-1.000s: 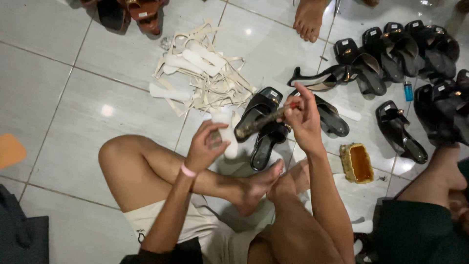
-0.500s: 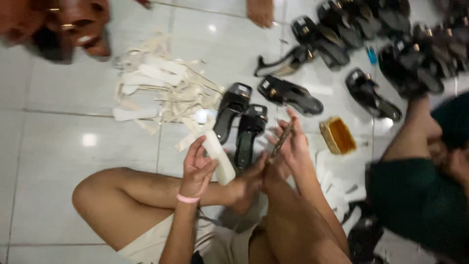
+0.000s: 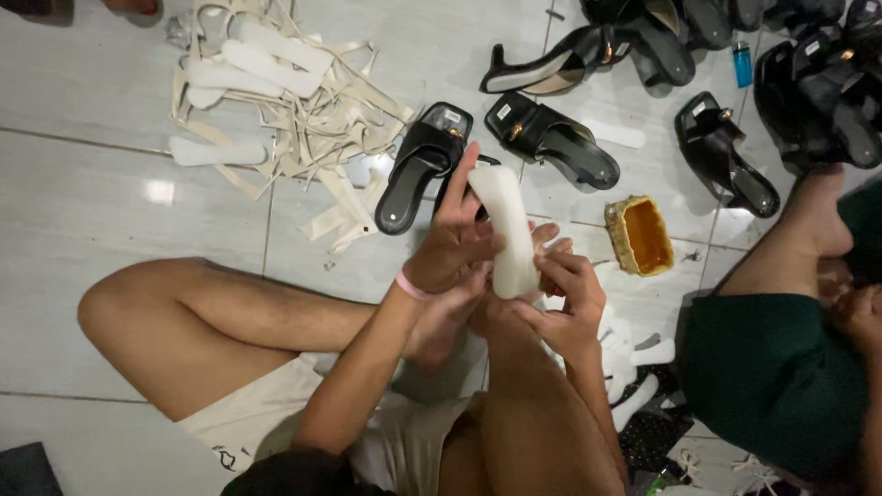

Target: The person sits on the floor and applies a brown adhesive to the sole of a black slide sandal using a brush. They then pick up a white foam insole, apply adhesive to it, and place it into the sandal. The person repeats this process with another sandal and insole.

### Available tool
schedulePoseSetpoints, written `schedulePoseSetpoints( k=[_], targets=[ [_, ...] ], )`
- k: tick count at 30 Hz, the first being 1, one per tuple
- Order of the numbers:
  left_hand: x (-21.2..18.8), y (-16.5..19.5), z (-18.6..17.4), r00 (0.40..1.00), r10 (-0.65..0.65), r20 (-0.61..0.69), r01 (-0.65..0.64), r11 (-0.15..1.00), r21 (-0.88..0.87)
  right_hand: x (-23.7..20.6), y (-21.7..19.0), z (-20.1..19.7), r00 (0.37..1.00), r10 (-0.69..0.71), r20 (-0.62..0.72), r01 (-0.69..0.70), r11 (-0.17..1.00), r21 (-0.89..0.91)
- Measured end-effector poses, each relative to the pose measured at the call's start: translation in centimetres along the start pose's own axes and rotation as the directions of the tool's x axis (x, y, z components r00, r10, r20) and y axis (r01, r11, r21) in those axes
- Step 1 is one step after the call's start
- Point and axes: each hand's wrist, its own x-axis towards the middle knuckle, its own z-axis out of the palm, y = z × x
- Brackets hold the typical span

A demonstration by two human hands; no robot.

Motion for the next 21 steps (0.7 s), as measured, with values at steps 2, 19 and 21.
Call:
schedulePoseSetpoints(
  k=[2, 19, 21],
  targets=[
    [0.2, 0.2, 0.4, 0.999, -0.044, -0.032, 0.044, 0.999, 0.002, -0.1, 0.6, 0.4, 0.997, -0.076, -0.02, 0.076, 0.997, -0.024],
    [-0.6, -4.5, 4.1, 0.972, 0.147, -0.182, -0.127, 0.985, 0.117, -1.5, -0.4, -0.2, 0.974, -0.1, -0.201, 0.067, 0.984, -0.165],
    [-0.6, -5.6, 4.1, 0.97, 0.174, -0.171, -0.131, 0.963, 0.237, -1.6, -0.5, -0.4, 0.973, -0.028, -0.23, -0.008, 0.988, -0.154]
  ],
)
